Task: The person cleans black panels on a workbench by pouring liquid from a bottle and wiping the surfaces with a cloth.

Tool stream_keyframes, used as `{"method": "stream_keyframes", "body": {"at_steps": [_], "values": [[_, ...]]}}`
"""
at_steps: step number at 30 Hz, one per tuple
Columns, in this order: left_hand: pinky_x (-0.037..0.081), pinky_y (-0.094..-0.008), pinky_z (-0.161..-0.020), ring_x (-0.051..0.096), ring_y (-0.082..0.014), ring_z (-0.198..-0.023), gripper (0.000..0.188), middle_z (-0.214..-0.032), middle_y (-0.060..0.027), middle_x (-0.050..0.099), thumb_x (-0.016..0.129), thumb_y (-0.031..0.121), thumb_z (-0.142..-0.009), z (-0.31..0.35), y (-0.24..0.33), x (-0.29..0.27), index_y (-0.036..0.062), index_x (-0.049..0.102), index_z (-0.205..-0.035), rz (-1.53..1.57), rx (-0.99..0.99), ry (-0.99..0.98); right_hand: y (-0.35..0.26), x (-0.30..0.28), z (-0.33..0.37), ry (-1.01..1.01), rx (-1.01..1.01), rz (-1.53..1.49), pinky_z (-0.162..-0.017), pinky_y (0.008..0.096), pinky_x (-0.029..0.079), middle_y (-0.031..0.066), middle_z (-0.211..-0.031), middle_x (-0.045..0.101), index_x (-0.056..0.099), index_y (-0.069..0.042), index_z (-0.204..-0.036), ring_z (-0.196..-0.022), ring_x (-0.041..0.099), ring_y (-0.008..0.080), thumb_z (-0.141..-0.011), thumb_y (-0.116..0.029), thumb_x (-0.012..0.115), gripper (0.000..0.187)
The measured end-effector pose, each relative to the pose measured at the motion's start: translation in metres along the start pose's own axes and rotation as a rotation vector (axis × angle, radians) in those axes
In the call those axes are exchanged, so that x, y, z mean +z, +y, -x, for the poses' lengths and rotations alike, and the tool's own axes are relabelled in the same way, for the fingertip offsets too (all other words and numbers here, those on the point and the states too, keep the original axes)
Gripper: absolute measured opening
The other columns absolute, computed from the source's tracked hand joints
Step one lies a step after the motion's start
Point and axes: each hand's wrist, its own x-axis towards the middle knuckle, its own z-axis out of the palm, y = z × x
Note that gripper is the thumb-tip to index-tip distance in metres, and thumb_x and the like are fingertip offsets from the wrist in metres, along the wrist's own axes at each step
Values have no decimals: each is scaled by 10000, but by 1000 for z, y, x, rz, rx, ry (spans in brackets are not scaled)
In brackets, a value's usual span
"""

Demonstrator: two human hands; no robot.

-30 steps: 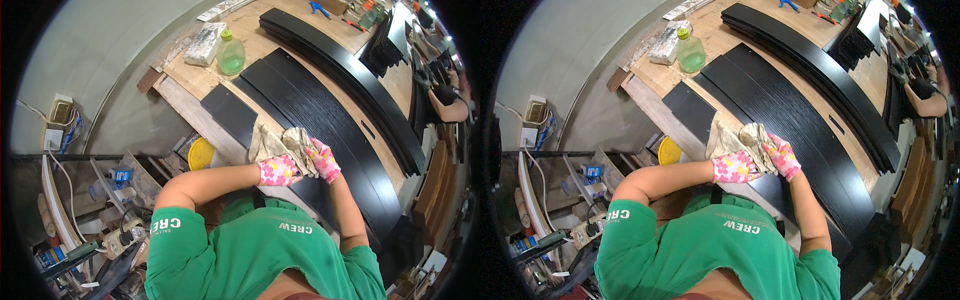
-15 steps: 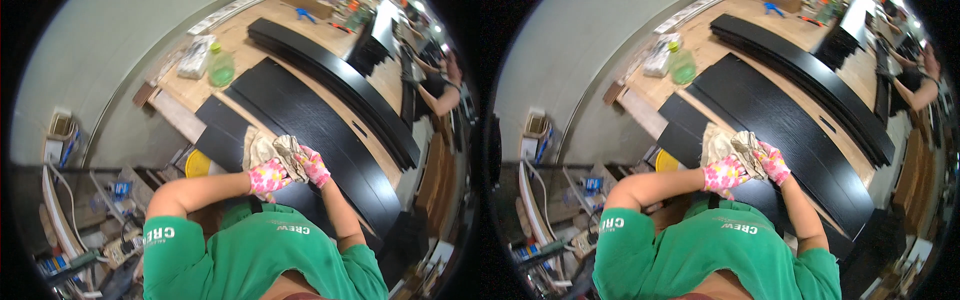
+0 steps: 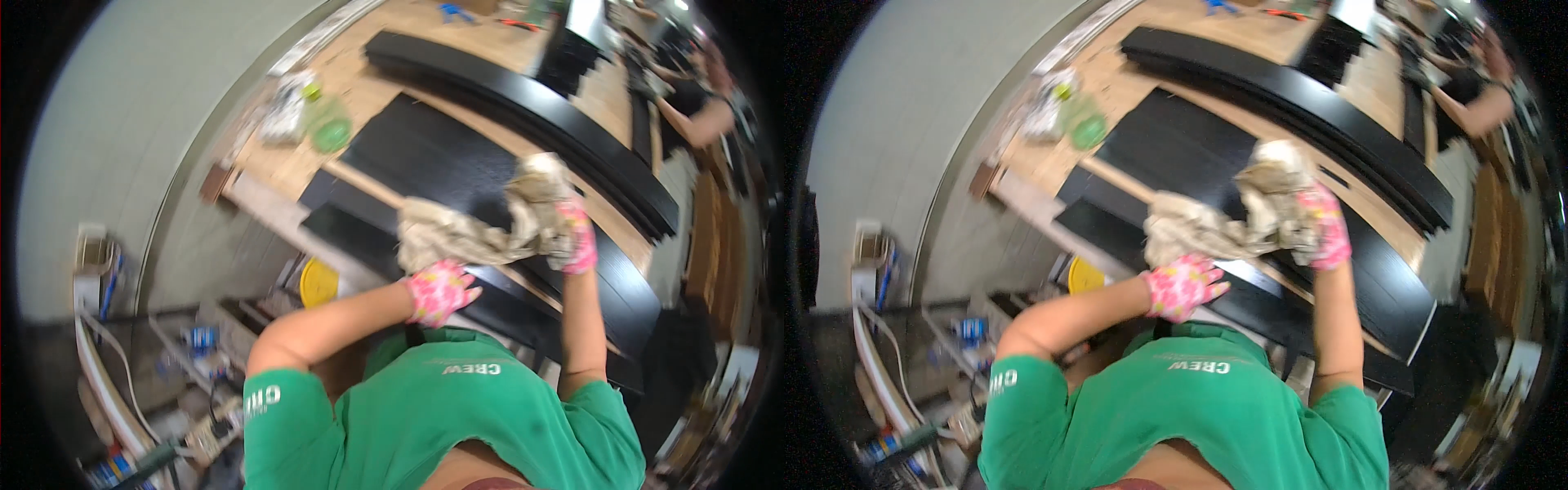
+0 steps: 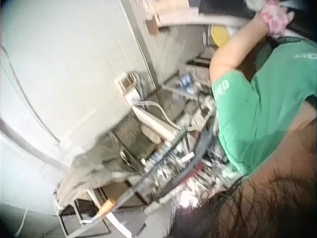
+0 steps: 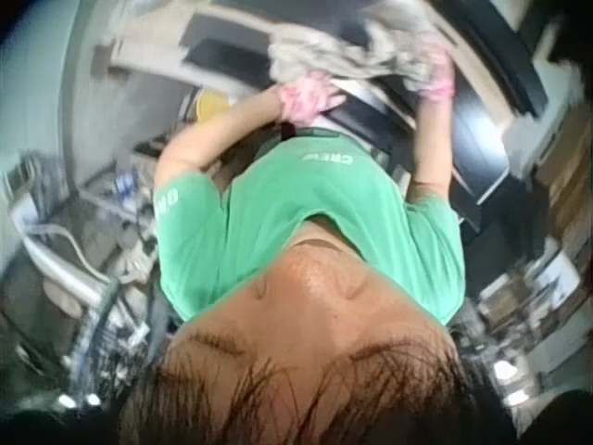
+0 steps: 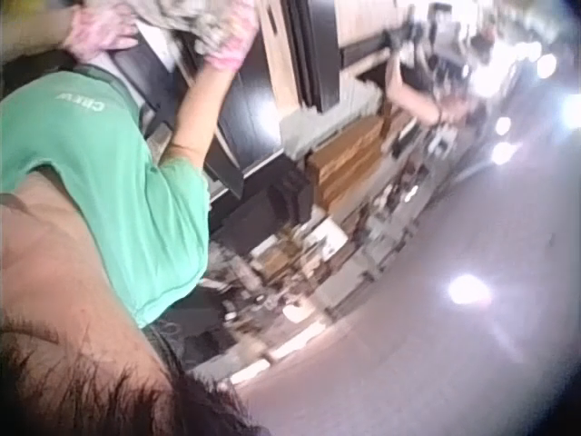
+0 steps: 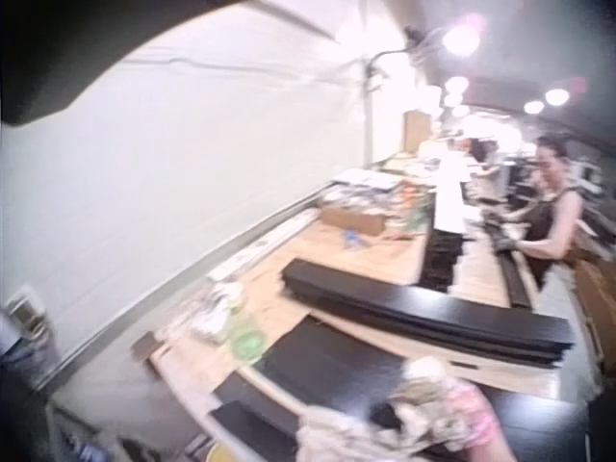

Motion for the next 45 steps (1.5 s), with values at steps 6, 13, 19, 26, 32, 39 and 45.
{"method": "stream_keyframes", "body": {"at_steps": [6,13,19,26,32,39,45], "values": [[465,-395,-613,634,-265,-662,153,-668,-90,597,626,145,-592,-24,6,-19,73,587,-722,-25,-291,214,-71,29,-38,-87,-191,89,-962,363,457,181,-1230,545,436,-1,-1314,-1115,563,285,-836,-55,549,494],[480,-447,-690,610,-318,-790,412,-743,-136,609,572,459,-800,-31,-4,15,47,580,-775,208,-126,626,15,162,-57,-769,-441,902,-852,366,486,177,-1100,565,598,-99,-1161,-987,576,326,-817,-138,612,346],[474,-381,-795,592,-296,-860,382,-920,-124,601,506,418,-884,-62,-16,70,55,549,-992,558,35,694,26,147,-53,-852,-410,909,-781,381,473,155,-1012,542,590,-55,-1027,-909,562,337,-782,-149,664,273],[467,-402,-728,587,-325,-870,258,-906,-101,612,579,348,-800,-60,-16,43,113,620,-898,274,-98,599,52,225,-125,-888,-530,765,-727,419,466,148,-973,537,504,-45,-1033,-868,566,358,-804,-155,635,286],[466,-393,-747,588,-292,-910,340,-927,-88,621,646,405,-738,-55,-25,23,107,616,-899,416,-95,505,56,234,-148,-908,-461,682,-723,422,467,168,-920,557,524,-48,-994,-851,571,365,-839,-195,612,231],[442,-391,-886,570,-265,-950,208,-977,-62,600,522,265,-895,-63,-4,72,95,624,-955,-166,-84,912,44,139,-59,-973,-274,654,-728,414,474,160,-908,551,581,-59,-963,-840,564,366,-792,-129,616,189],[461,-369,-808,583,-260,-935,218,-979,-95,607,509,231,-851,-87,1,78,71,602,-967,830,16,1121,76,273,-165,-961,-390,678,-734,406,467,143,-938,563,544,-83,-995,-867,566,344,-818,-144,595,195]]}}
